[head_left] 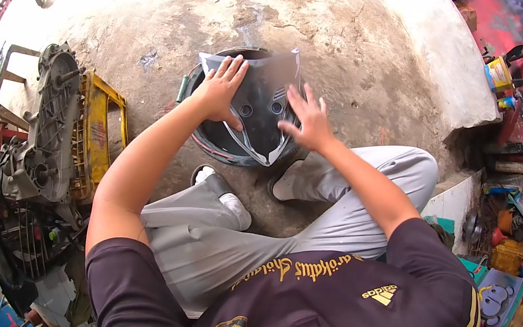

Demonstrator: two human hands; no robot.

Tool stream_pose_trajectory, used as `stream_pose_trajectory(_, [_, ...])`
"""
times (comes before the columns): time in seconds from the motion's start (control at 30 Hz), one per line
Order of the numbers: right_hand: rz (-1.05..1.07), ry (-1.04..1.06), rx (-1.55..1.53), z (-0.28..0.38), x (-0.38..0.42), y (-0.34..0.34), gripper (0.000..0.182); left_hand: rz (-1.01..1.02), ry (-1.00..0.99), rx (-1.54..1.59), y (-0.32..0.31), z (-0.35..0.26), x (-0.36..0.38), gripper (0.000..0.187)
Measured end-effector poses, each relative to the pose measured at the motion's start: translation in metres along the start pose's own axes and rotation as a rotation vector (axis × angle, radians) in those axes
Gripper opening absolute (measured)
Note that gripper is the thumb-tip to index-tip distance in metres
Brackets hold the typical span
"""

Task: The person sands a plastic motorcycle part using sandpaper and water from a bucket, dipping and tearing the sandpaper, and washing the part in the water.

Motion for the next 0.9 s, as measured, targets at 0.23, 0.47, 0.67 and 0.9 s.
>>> stream_pose_trajectory(0.23, [0.019,-0.127,-0.037,0.015,-0.001,-0.01,0.087,0.028,0.041,0.034,0.006,-0.002,-0.002,0.164])
stream_pose_trajectory(0.47, [0.054,-0.123,-0.023,0.04,0.011,-0.012,0.088,0.024,0.041,-0.009,0.004,-0.002,0.001,0.164])
stream_pose_trajectory(0.67, [0.026,-0.256,-0.059,0.005,-0.035,-0.008,0.087,0.038,0.032,-0.007,0.008,-0.006,0.002,0.162])
stream_pose_trajectory(0.9, [0.155,0.252,0.161,0.035,-0.024,0.012,0.087,0.0,0.019,0.011,0.001,-0.002,0.003,0.162])
Point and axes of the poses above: each hand's wrist, its own x-axis away from the middle knuckle, its own y-axis out of the back of the hand, z = x × y, the point moved 3 cm from there along -x, towards the middle knuckle, and after that the axes turned 1 degree about -z, right-handed, at the moved point
